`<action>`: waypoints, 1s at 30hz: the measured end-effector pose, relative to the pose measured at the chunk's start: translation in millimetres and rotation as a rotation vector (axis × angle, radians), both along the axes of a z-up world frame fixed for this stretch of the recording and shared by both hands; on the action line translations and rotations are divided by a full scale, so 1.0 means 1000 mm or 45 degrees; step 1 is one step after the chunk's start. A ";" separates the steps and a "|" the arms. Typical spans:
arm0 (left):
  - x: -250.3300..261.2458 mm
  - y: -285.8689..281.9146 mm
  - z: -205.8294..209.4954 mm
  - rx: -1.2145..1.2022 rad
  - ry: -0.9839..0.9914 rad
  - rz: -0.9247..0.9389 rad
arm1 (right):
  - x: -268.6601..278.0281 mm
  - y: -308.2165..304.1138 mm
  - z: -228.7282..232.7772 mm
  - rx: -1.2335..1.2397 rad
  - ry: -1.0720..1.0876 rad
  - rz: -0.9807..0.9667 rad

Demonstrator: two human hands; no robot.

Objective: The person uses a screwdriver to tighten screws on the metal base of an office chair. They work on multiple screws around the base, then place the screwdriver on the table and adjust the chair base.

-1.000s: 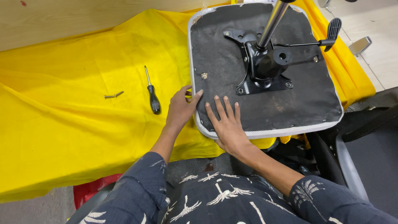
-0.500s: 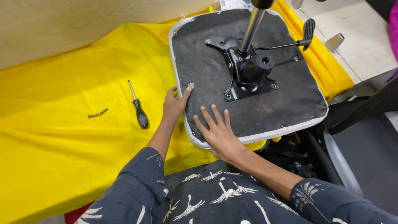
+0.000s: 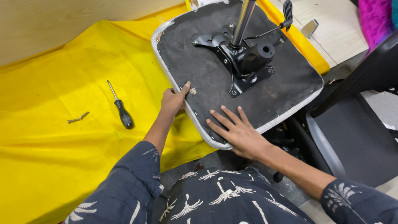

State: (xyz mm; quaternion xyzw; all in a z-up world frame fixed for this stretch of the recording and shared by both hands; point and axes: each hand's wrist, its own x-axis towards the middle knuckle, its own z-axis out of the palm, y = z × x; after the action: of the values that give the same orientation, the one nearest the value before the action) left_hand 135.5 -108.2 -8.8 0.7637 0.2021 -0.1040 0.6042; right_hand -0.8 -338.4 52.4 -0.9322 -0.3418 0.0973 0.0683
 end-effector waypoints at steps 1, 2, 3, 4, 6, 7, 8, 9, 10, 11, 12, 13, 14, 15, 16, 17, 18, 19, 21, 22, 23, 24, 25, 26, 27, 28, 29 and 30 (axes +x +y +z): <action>-0.004 -0.006 -0.002 0.010 0.010 0.003 | -0.004 -0.007 0.001 -0.048 0.022 -0.018; -0.007 -0.013 -0.004 0.020 0.017 0.006 | -0.007 -0.016 0.001 -0.098 0.039 -0.036; -0.010 -0.019 -0.005 0.029 0.024 0.008 | -0.010 -0.024 0.001 -0.147 0.057 -0.055; -0.013 -0.024 -0.007 0.036 0.039 0.008 | -0.012 -0.031 0.000 -0.125 0.022 -0.049; -0.019 -0.035 -0.010 0.049 0.065 0.000 | -0.016 -0.047 -0.004 -0.083 -0.052 -0.045; -0.023 -0.040 -0.011 0.048 0.080 -0.005 | -0.018 -0.056 -0.006 -0.073 -0.058 -0.049; -0.026 -0.046 -0.012 0.049 0.092 -0.021 | -0.019 -0.065 -0.008 -0.062 -0.066 -0.063; -0.029 -0.052 -0.012 0.051 0.103 -0.036 | -0.022 -0.074 -0.009 -0.051 -0.075 -0.077; -0.033 -0.059 -0.012 -0.001 0.098 -0.036 | -0.025 -0.084 -0.009 -0.072 -0.110 -0.104; -0.037 -0.067 -0.013 -0.053 0.093 -0.035 | -0.027 -0.093 -0.010 -0.094 -0.144 -0.130; -0.041 -0.073 -0.015 -0.108 0.092 -0.030 | -0.029 -0.101 -0.011 -0.118 -0.175 -0.153; -0.045 -0.079 -0.018 -0.184 0.081 -0.041 | -0.032 -0.110 -0.012 -0.110 -0.169 -0.183; -0.048 -0.087 -0.020 -0.258 0.069 -0.056 | -0.035 -0.119 -0.013 -0.100 -0.164 -0.217; -0.050 -0.093 -0.022 -0.333 0.057 -0.072 | -0.037 -0.127 -0.014 -0.091 -0.160 -0.251; -0.051 -0.095 -0.023 -0.330 0.061 -0.063 | -0.039 -0.131 -0.017 -0.089 -0.163 -0.269; -0.052 -0.098 -0.024 -0.327 0.064 -0.054 | -0.040 -0.133 -0.019 -0.088 -0.166 -0.287; -0.053 -0.099 -0.025 -0.323 0.069 -0.037 | -0.040 -0.135 -0.022 -0.086 -0.166 -0.297; -0.054 -0.098 -0.025 -0.315 0.086 -0.054 | -0.041 -0.136 -0.023 -0.084 -0.172 -0.306; -0.053 -0.094 -0.022 -0.305 0.110 -0.084 | -0.040 -0.137 -0.024 -0.085 -0.196 -0.320; -0.054 -0.095 -0.020 -0.283 0.093 -0.054 | -0.040 -0.137 -0.024 -0.065 -0.189 -0.365; -0.055 -0.097 -0.019 -0.262 0.077 -0.024 | -0.040 -0.138 -0.023 -0.045 -0.182 -0.410; -0.057 -0.099 -0.017 -0.243 0.061 0.010 | -0.042 -0.138 -0.023 -0.026 -0.173 -0.450; -0.060 -0.101 -0.016 -0.089 -0.033 0.013 | -0.043 -0.137 -0.023 0.025 -0.192 -0.517; -0.064 -0.102 -0.014 0.066 -0.127 0.019 | -0.046 -0.136 -0.023 0.078 -0.209 -0.579; -0.066 -0.103 -0.011 0.221 -0.220 0.023 | -0.048 -0.135 -0.023 0.130 -0.225 -0.642; -0.067 -0.103 -0.008 0.279 -0.272 0.045 | -0.051 -0.135 -0.024 0.175 -0.210 -0.674; -0.069 -0.103 -0.005 0.338 -0.324 0.066 | -0.053 -0.136 -0.024 0.219 -0.196 -0.706; -0.070 -0.103 -0.002 0.397 -0.374 0.086 | -0.054 -0.137 -0.025 0.264 -0.180 -0.740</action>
State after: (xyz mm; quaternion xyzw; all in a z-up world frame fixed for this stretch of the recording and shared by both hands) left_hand 65.8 -211.0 -10.8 0.8477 0.1509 0.0612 0.5048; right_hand -54.9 -475.2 27.4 -0.9834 -0.0731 -0.0266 0.1640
